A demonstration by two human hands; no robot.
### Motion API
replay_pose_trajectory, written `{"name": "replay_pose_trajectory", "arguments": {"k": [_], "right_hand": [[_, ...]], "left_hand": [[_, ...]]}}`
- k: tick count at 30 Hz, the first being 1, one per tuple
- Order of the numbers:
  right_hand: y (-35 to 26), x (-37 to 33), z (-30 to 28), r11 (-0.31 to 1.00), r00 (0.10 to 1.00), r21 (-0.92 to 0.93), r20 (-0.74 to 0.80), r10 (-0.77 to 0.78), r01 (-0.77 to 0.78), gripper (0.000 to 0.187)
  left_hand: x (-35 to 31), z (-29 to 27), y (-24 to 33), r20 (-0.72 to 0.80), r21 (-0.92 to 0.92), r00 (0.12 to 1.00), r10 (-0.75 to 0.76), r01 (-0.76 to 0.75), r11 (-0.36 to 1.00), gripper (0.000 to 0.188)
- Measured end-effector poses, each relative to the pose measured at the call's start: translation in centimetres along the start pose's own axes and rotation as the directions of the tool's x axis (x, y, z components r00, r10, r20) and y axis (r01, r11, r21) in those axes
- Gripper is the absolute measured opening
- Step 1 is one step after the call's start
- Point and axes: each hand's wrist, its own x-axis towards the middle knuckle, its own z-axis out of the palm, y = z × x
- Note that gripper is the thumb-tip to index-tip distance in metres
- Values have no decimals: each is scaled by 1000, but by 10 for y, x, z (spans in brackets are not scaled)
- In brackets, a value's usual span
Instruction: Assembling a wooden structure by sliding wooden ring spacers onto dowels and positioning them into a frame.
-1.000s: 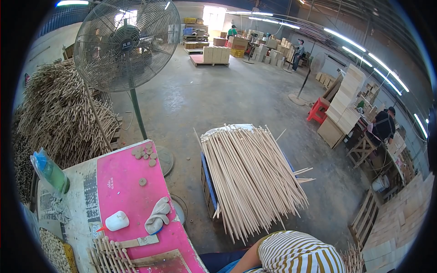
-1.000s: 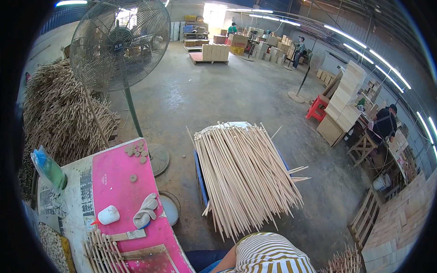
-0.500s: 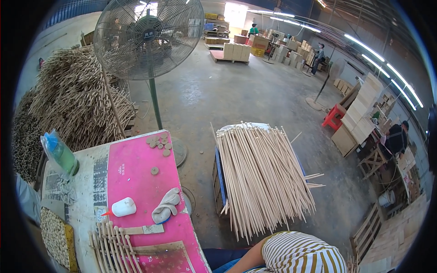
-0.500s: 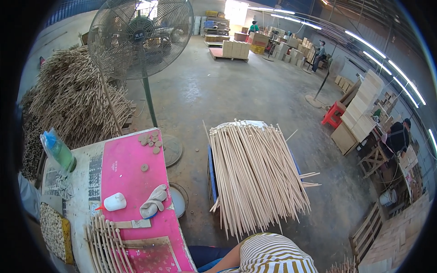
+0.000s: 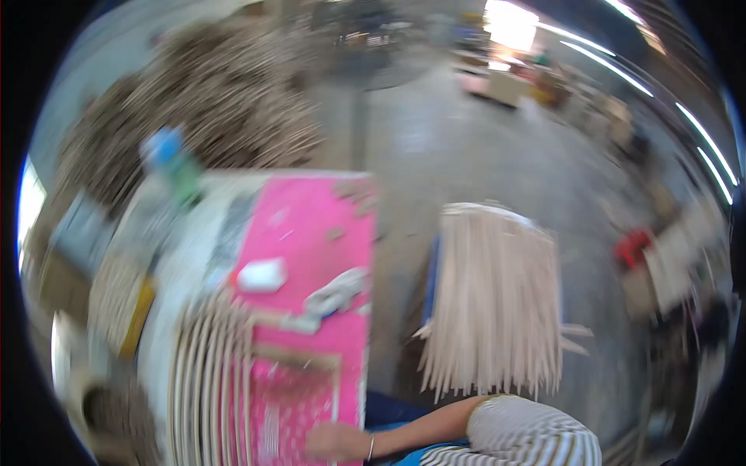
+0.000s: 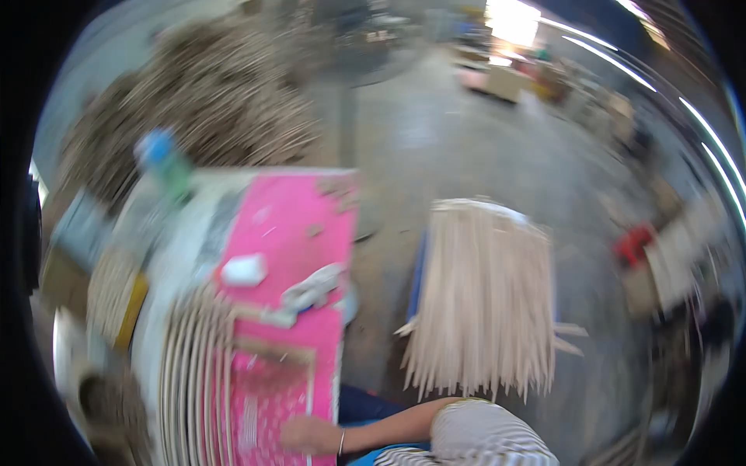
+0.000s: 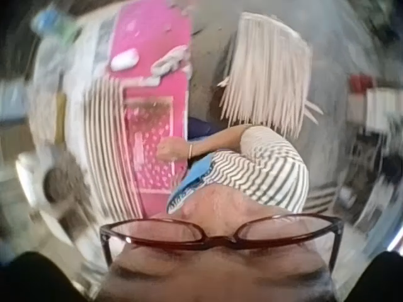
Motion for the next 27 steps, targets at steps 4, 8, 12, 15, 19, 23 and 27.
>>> {"name": "replay_pose_trajectory", "arguments": {"k": [4, 8, 12, 15, 19, 23, 27], "right_hand": [[-22, 14, -40, 996, 997, -91, 71, 28, -21, 15], [-25, 18, -33, 996, 995, -43, 64, 77, -74, 11], [-24, 19, -36, 998, 995, -54, 101, 21, -15, 7], [-23, 16, -40, 998, 992, -24, 109, 66, -63, 6], [-23, 16, -34, 1000, 992, 4, 128, 23, -23, 8], [-17, 17, -34, 1000, 988, 4, 153, -3, 2, 10], [-18, 16, -38, 997, 985, -49, 164, 60, -53, 9]], "left_hand": [[-54, 12, 76, -22, 102, 990, -137, 139, 985, 65], [-48, -15, 96, -49, -129, 973, -225, 217, 968, 63], [-47, 2, 93, -160, -72, 976, -148, 138, 988, 58], [-40, 6, 97, -282, 60, 953, -113, 135, 989, 54], [-44, 21, 110, -551, 87, 792, -264, 369, 925, 47], [-66, -7, 142, -899, 18, 333, -283, 676, 737, 36], [-182, -26, 151, -922, -184, -123, -366, 974, 136, 22]]}}
